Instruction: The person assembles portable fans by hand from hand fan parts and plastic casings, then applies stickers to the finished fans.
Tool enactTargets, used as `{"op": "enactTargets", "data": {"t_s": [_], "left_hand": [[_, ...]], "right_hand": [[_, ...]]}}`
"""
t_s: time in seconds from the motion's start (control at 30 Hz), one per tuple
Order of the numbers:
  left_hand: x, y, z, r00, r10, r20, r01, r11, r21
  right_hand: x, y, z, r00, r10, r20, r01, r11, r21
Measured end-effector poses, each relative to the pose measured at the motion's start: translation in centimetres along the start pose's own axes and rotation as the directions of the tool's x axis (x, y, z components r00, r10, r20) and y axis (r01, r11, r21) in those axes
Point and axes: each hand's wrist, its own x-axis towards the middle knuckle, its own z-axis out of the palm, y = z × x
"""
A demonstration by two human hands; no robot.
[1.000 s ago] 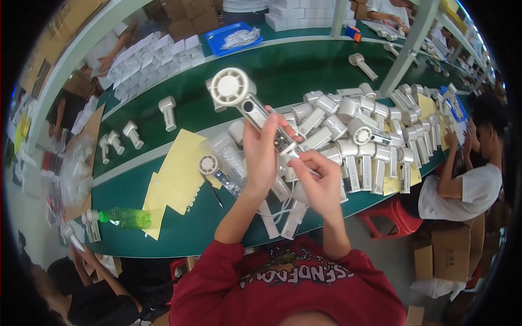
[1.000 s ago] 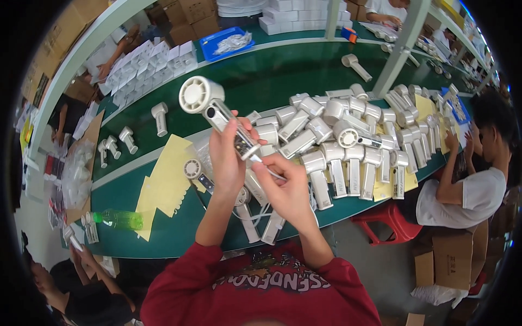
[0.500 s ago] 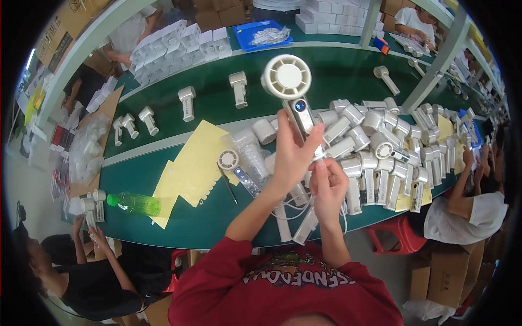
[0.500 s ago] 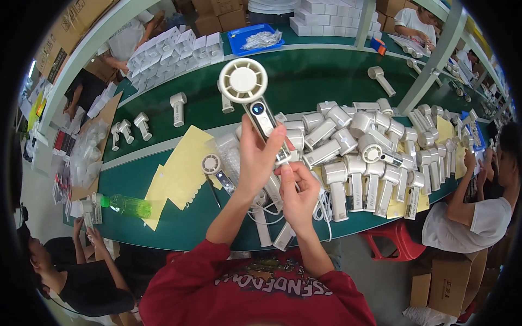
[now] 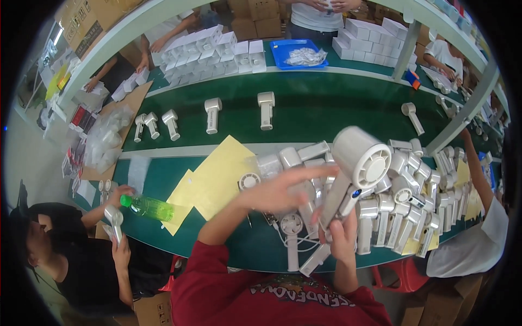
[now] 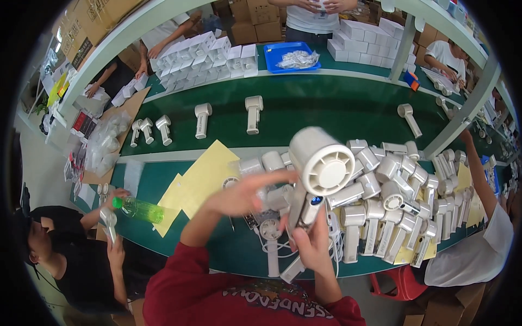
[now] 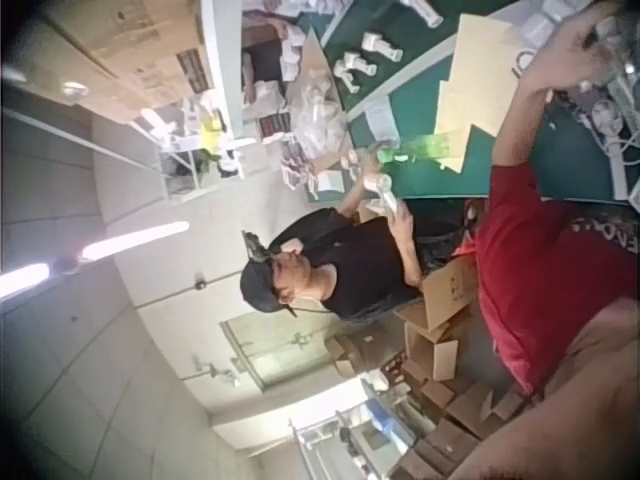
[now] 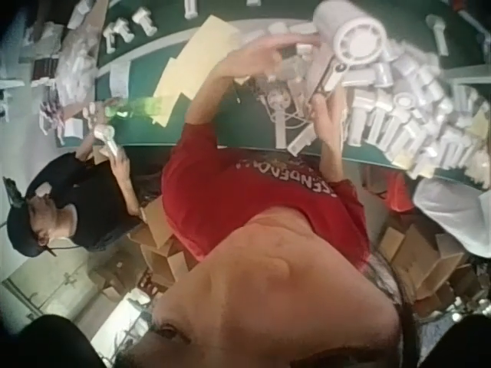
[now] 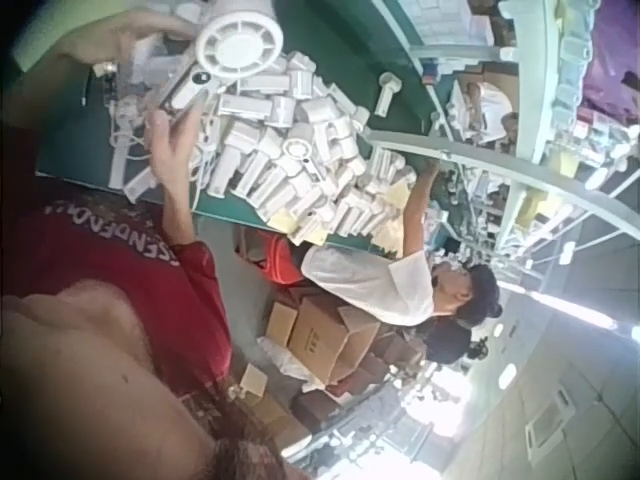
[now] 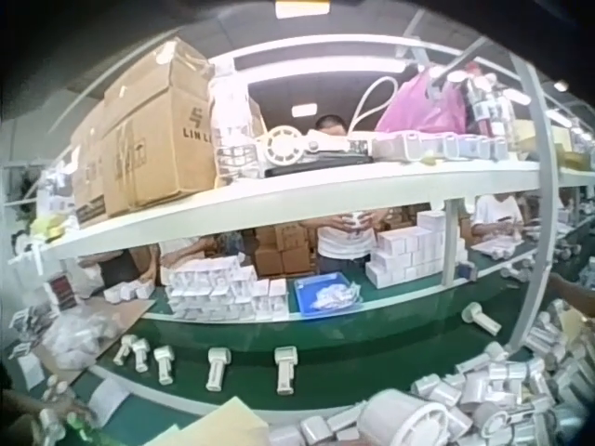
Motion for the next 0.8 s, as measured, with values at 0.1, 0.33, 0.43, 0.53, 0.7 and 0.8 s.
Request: {"op": "enactTargets", "data": {"t_s": [0.1, 0.33, 0.43, 0.53, 0.7, 0.8], "left_hand": [[-0.4, -6.7, -8.3, 0.786, -0.103, -0.610, 0.380, 0.859, 0.344], [-13.3, -21.2, -21.7, 0.142, -0.037, -0.989, 0.989, -0.042, 0.144], [-12.0, -21.7, -20.5, 0.295, -0.022, -0.955, 0.945, 0.158, 0.288], [-10.3, -21.4, -19.3, 0.450, 0.011, -0.893, 0.893, 0.010, 0.450], [-10.2, -20.2, -17.4, 0.546, 0.016, -0.837, 0.826, 0.156, 0.542], [-10.2, -19.9, -17.6, 0.488, -0.093, -0.868, 0.846, 0.296, 0.444]], "right_hand": [[-1.0, 0.8, -1.6, 0.998, 0.065, 0.021, -0.066, 0.997, 0.041], [-2.8, 0.5, -3.5, 0.989, 0.005, -0.146, -0.003, 1.000, 0.008], [-2.9, 0.9, -3.9, 0.980, -0.010, -0.198, 0.013, 1.000, 0.013], [-3.0, 1.3, -4.1, 0.976, -0.076, -0.206, 0.047, 0.989, -0.144], [-3.6, 0.8, -4.3, 0.980, -0.024, -0.196, 0.004, 0.995, -0.104], [-3.7, 0.5, -4.1, 0.978, 0.021, -0.207, -0.029, 0.999, -0.035]]}}
